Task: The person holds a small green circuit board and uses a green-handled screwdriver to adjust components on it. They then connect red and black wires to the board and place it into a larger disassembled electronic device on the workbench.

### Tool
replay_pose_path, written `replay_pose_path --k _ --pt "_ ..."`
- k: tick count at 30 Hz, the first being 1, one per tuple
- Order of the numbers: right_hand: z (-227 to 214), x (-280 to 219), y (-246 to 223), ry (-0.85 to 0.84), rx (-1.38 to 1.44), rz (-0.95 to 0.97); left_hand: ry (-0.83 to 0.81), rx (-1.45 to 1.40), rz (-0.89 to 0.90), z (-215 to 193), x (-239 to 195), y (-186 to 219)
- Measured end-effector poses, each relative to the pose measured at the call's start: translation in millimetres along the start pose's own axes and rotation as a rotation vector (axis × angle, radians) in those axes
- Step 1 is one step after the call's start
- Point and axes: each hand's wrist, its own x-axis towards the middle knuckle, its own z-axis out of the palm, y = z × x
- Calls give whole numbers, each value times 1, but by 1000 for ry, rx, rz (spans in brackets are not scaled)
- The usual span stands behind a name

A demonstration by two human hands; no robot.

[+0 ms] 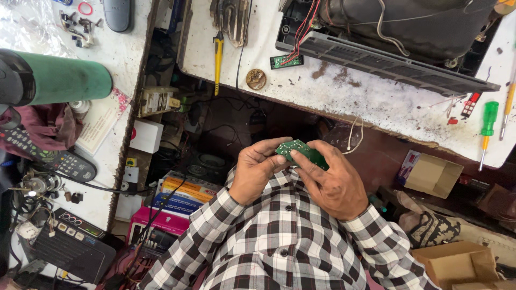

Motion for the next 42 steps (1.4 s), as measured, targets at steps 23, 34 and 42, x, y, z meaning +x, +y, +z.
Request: replay_pose_path --k 23,34,42 --pt "-120 -65 49 -93 -662 485 -248 184 -184 55 59 -19" --pt "-124 -94 130 339 -774 241 -10 312 -229 67 88 -35" --pt "33 -31 243 327 -459 295 122 314 -107 65 87 -30"
